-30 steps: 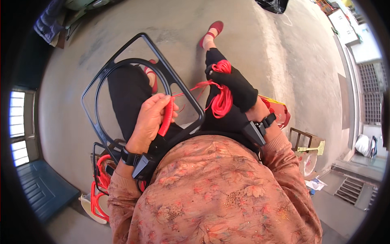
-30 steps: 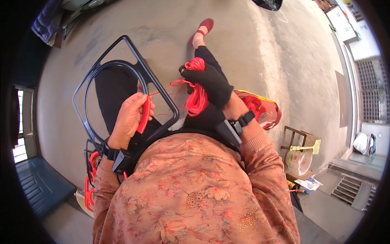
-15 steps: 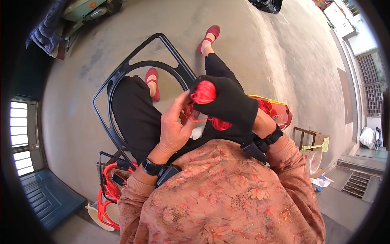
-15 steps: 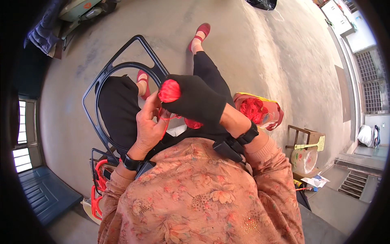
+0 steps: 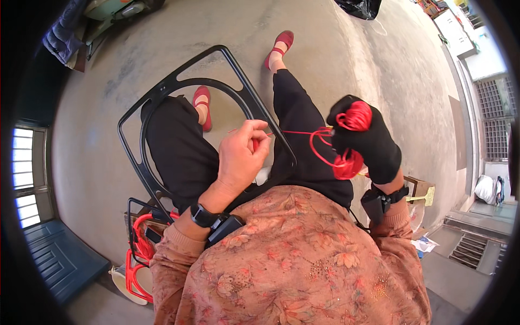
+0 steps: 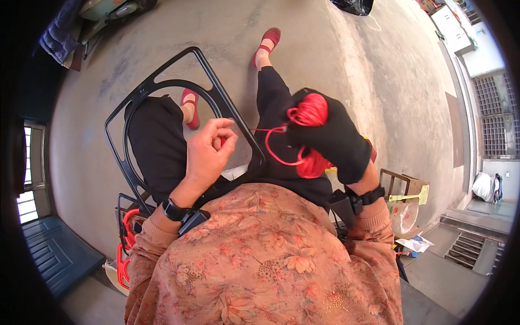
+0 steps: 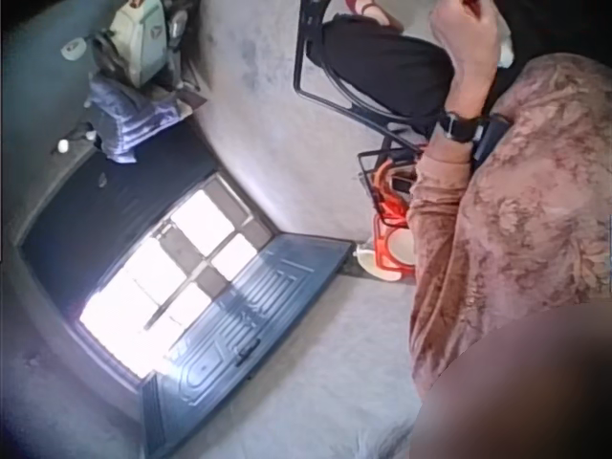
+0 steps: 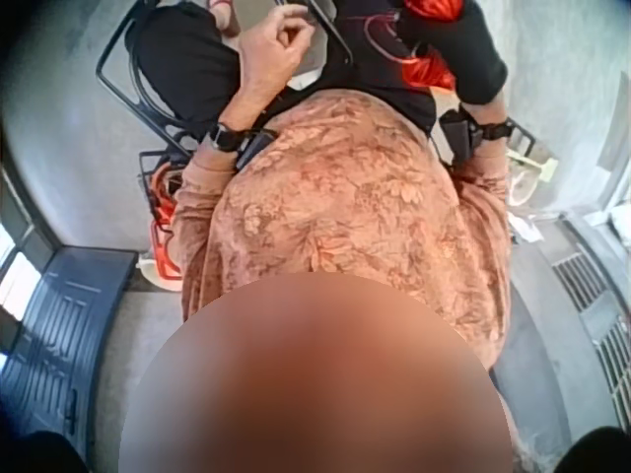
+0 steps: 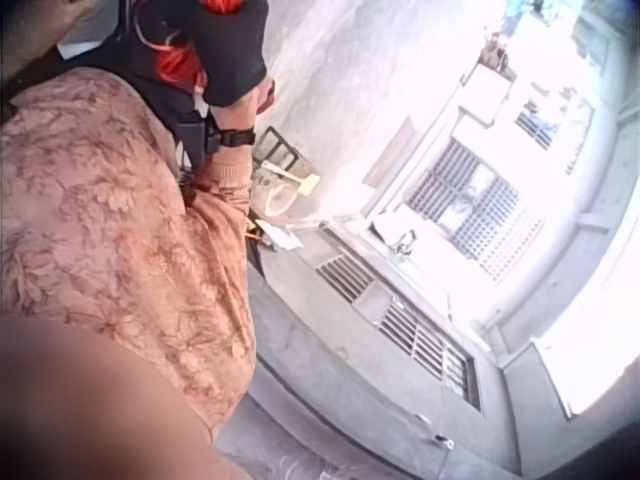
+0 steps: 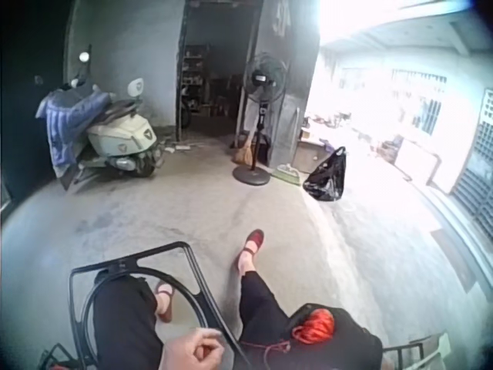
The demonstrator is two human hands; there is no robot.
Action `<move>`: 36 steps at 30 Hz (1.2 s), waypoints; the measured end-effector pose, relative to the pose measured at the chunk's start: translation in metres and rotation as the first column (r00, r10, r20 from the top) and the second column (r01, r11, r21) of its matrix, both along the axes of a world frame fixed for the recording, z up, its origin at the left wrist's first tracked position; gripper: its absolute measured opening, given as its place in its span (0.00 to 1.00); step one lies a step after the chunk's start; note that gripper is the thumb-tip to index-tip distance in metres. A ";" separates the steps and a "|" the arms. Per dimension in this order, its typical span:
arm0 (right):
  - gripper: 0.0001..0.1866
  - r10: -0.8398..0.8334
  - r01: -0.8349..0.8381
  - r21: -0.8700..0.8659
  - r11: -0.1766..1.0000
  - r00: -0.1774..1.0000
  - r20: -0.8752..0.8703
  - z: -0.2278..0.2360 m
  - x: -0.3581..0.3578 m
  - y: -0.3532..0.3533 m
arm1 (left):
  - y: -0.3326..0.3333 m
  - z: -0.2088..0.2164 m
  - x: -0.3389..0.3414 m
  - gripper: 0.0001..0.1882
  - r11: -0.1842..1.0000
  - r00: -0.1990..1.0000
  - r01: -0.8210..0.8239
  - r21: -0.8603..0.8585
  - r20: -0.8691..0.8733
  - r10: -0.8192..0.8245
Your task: Wrapping red plastic cord around a black plastic furniture frame.
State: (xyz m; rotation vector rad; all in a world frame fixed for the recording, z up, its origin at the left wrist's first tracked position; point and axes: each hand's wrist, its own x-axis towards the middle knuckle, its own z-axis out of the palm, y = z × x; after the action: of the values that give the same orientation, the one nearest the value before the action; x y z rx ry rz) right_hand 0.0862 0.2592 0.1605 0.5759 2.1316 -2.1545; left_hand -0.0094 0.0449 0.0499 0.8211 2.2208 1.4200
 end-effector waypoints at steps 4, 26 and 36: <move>0.15 0.108 -0.105 0.082 0.991 0.993 -0.040 0.004 0.016 0.001 | 0.011 0.004 0.009 0.19 0.975 0.931 -0.007 0.224 -0.354 0.088; 0.14 -0.695 0.542 -0.647 0.536 0.719 0.026 -0.128 -0.138 0.005 | 0.029 -0.009 0.008 0.12 0.931 0.917 0.350 0.099 0.167 -0.363; 0.12 -0.522 0.603 0.079 0.794 0.742 -0.422 -0.117 -0.175 -0.040 | 0.029 -0.001 0.003 0.23 0.934 0.762 0.119 0.336 0.572 -0.303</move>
State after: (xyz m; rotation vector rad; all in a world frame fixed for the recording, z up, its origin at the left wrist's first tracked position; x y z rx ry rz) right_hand -0.0886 0.2191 0.0440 1.0218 2.7004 -2.5197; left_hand -0.0065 0.0742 0.0490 0.5521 1.4022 1.6170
